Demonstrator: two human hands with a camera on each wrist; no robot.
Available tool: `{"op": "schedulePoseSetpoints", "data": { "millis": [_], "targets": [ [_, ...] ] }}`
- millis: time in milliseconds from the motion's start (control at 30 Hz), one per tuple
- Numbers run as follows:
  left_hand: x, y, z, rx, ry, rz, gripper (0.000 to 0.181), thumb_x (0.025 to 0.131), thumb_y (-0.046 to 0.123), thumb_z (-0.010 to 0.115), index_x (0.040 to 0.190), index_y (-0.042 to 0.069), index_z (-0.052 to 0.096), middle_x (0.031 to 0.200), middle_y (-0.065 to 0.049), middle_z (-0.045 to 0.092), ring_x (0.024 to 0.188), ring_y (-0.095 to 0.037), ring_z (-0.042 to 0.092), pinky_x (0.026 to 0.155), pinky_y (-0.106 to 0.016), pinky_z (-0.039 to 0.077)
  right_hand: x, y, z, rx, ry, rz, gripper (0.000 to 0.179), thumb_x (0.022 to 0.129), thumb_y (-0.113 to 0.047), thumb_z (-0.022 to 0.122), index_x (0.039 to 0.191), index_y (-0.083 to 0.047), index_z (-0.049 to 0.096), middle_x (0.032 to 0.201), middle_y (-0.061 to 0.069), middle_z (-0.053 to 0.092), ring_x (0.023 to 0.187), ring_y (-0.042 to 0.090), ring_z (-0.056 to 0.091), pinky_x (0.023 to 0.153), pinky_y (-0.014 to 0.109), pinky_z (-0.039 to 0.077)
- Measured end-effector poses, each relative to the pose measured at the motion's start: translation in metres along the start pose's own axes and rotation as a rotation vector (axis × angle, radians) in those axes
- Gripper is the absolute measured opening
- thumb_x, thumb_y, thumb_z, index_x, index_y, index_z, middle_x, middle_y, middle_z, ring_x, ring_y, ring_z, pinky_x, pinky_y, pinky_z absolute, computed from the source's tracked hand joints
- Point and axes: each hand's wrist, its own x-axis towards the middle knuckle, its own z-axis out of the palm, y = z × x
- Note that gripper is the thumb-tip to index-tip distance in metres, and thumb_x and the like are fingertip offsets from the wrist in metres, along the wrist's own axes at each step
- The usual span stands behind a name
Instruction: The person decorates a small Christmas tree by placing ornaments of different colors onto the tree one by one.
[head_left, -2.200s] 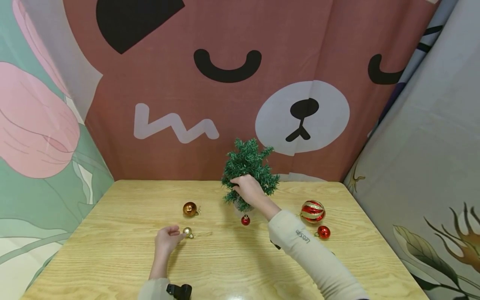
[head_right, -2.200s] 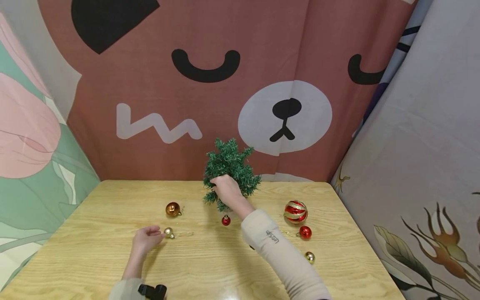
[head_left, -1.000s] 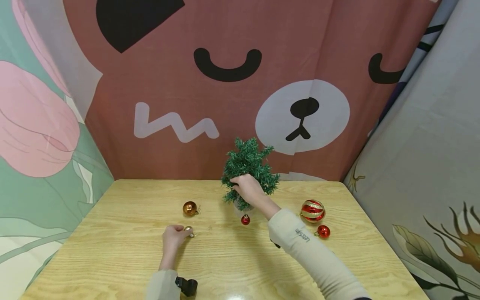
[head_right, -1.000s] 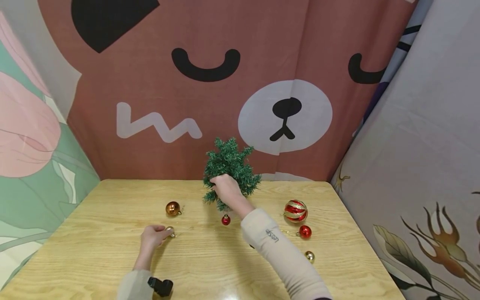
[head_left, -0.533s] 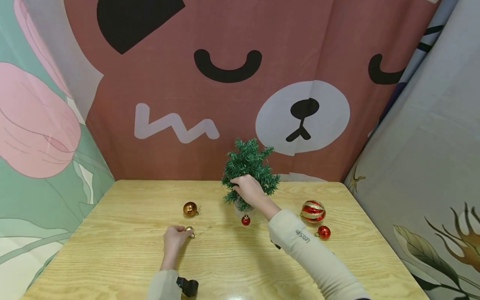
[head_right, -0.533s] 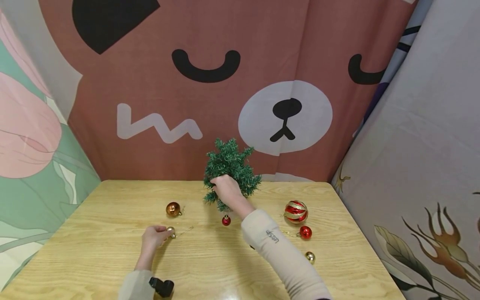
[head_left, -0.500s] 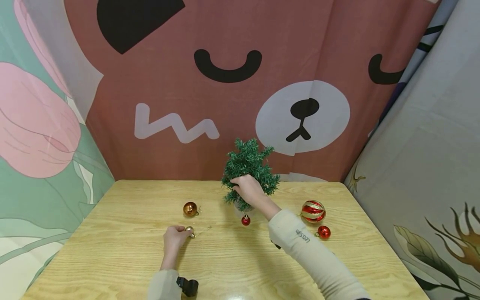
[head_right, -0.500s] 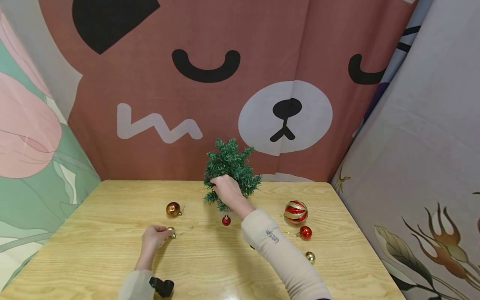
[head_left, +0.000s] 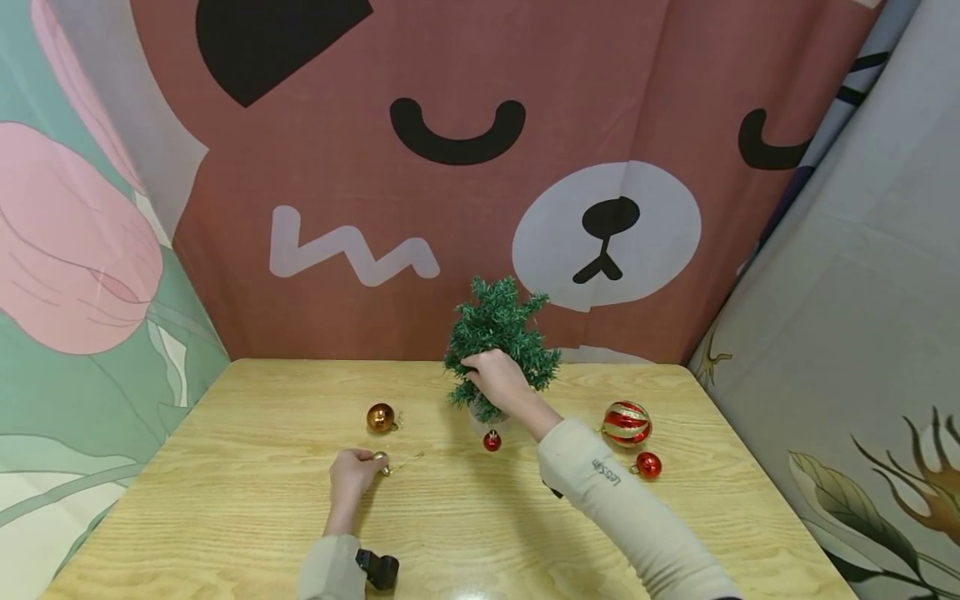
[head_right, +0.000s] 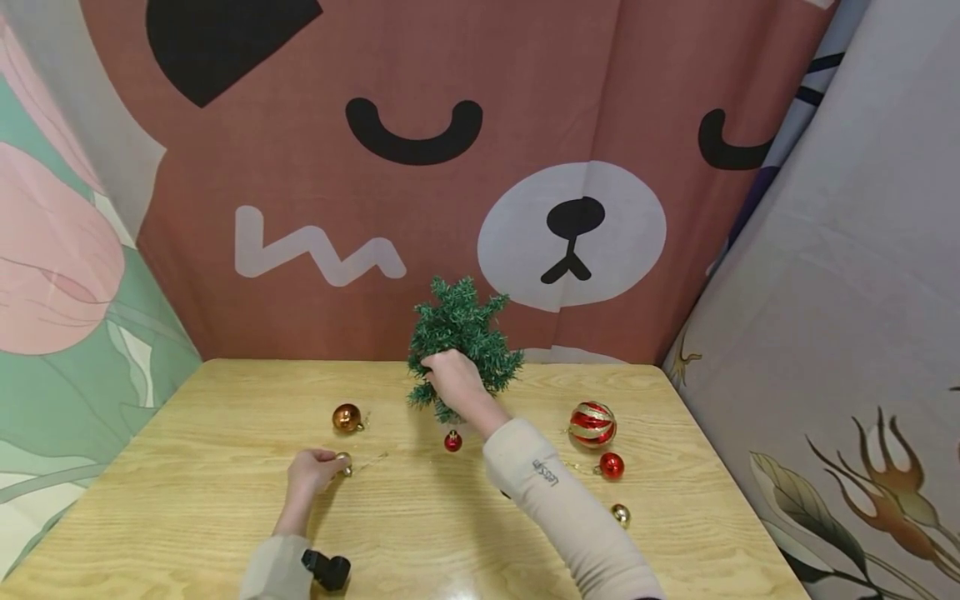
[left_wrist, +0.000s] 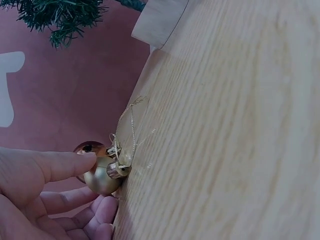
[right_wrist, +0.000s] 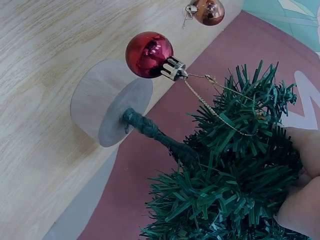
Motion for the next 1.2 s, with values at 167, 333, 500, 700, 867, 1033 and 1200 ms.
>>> {"op": "schedulePoseSetpoints", "data": {
  "millis": [167,333,500,700,867,1033,1200],
  "targets": [
    [0.000,0.000,0.000,0.004,0.011,0.023,0.026,0.074,0.012,0.068,0.083,-0.012,0.064,0.082,-0.023,0.063,0.078,-0.037,0.057,0.066,-0.041,0.046,0.000,0.000,0.000,0.004,0.019,-0.020,0.026,0.086,-0.009,0.059,0.111,-0.005,0.064,0.106,0.009,0.063,0.060,0.010,0.057,0.050,0.020,0.043],
    [-0.002,-0.003,0.001,-0.092,0.020,-0.007,0.027,0.077,0.009,0.066,0.091,-0.014,0.063,0.087,-0.024,0.062,0.082,-0.037,0.056,0.068,-0.042,0.046,-0.001,0.001,0.001,0.017,0.036,-0.042,0.025,0.085,-0.008,0.060,0.110,-0.004,0.064,0.104,0.010,0.063,0.077,0.015,0.062,0.060,0.022,0.049],
    [-0.002,0.003,0.000,-0.204,0.003,-0.048,0.029,0.080,0.010,0.063,0.099,-0.013,0.061,0.086,-0.020,0.062,0.081,-0.031,0.056,0.065,-0.033,0.045,-0.001,0.001,0.001,0.024,0.033,-0.049,0.025,0.086,-0.008,0.059,0.110,-0.004,0.064,0.104,0.010,0.063,0.070,0.013,0.062,0.058,0.021,0.048],
    [0.003,0.022,-0.002,-0.257,0.015,0.024,0.029,0.080,0.006,0.064,0.100,-0.015,0.060,0.083,-0.018,0.061,0.077,-0.026,0.056,0.059,-0.025,0.043,0.000,0.001,0.000,0.039,0.036,-0.033,0.025,0.086,-0.008,0.059,0.110,-0.003,0.064,0.104,0.011,0.063,0.052,0.006,0.053,0.050,0.019,0.042],
    [0.004,0.037,-0.004,-0.250,0.060,0.089,0.029,0.077,0.005,0.067,0.098,-0.014,0.061,0.082,-0.018,0.063,0.076,-0.027,0.059,0.062,-0.026,0.047,0.000,0.001,0.002,0.039,0.035,-0.034,0.025,0.086,-0.008,0.059,0.110,-0.004,0.064,0.104,0.010,0.064,0.062,0.010,0.059,0.053,0.019,0.045],
    [0.001,0.050,-0.007,-0.258,0.070,0.114,0.028,0.077,0.006,0.067,0.098,-0.012,0.062,0.083,-0.018,0.063,0.076,-0.025,0.059,0.063,-0.027,0.048,0.000,0.002,0.001,0.043,0.041,-0.045,0.025,0.086,-0.007,0.059,0.109,-0.003,0.064,0.103,0.011,0.064,0.064,0.011,0.060,0.055,0.020,0.046],
    [0.001,0.064,-0.008,-0.315,0.075,0.144,0.026,0.077,0.005,0.068,0.095,-0.012,0.063,0.082,-0.016,0.063,0.071,-0.018,0.058,0.058,-0.020,0.046,-0.001,0.002,0.000,0.046,0.044,-0.054,0.024,0.086,-0.007,0.059,0.109,-0.002,0.064,0.102,0.012,0.064,0.066,0.013,0.061,0.056,0.021,0.047]
  ]
}}
